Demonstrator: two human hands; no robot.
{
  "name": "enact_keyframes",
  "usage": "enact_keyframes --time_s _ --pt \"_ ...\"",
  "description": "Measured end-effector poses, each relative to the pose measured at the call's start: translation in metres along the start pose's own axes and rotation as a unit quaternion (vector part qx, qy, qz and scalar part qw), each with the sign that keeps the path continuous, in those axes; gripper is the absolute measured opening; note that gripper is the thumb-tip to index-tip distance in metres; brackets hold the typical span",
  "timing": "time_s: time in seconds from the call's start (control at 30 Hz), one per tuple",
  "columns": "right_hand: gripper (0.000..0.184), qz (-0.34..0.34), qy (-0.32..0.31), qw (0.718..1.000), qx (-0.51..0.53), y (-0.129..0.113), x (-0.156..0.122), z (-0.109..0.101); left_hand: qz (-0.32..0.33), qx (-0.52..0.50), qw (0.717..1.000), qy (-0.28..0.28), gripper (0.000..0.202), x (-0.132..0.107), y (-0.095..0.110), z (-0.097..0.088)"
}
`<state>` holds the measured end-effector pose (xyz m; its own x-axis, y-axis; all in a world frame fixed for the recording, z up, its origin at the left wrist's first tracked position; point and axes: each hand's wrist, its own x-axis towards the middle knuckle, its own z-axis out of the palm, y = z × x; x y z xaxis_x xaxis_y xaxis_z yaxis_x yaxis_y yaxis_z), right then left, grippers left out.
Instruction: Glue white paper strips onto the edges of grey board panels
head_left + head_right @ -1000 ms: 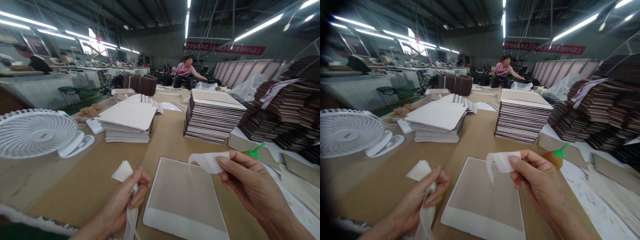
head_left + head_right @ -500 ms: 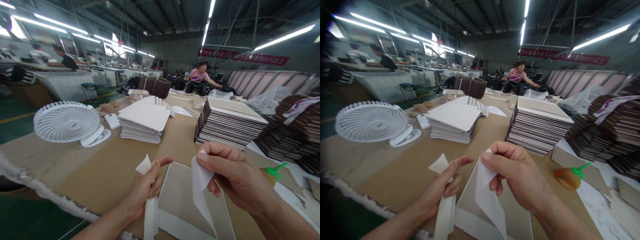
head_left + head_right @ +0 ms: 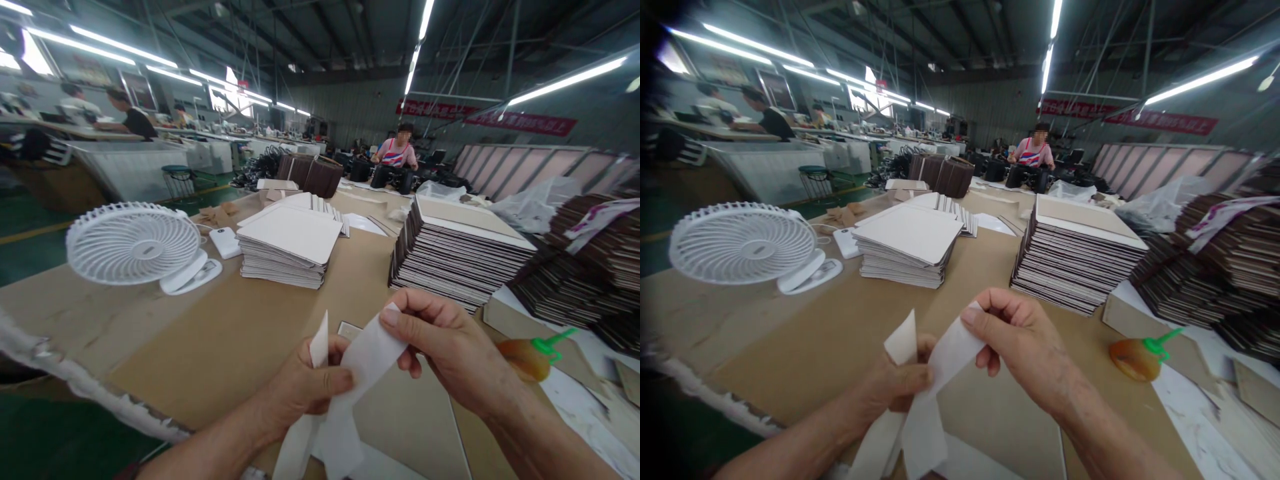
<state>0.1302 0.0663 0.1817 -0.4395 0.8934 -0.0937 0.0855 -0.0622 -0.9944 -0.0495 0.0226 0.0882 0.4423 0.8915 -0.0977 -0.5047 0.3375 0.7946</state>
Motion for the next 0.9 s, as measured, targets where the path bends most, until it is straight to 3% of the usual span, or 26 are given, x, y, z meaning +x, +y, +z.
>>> enact_keyframes --time_s 0.1,0.2,0.47,0.73,0.9 --pt "0.025 -0.027 0.053 0.998 0.005 0.01 -0.007 -0.019 -0.047 0.012 0.997 0.063 0.044 -0.005 0.002 -0.009" --pt "0.024 -0.028 0.105 0.994 0.007 0.027 -0.015 -0.041 -0.038 0.031 0.991 0.122 0.045 -0.005 0.004 -0.023" --pt "0.03 0.076 0.166 0.983 -0.025 0.079 -0.044 -0.082 -0.107 0.151 0.966 0.181 0.046 0.008 -0.001 -0.054" --pt "0.039 0.174 0.137 0.973 -0.07 0.122 -0.069 -0.093 -0.166 0.312 0.917 0.184 0.043 0.023 -0.013 -0.058" --pt "0.04 0.209 0.193 0.955 -0.083 0.127 -0.06 -0.098 -0.164 0.407 0.868 0.233 0.029 0.048 -0.01 -0.045"
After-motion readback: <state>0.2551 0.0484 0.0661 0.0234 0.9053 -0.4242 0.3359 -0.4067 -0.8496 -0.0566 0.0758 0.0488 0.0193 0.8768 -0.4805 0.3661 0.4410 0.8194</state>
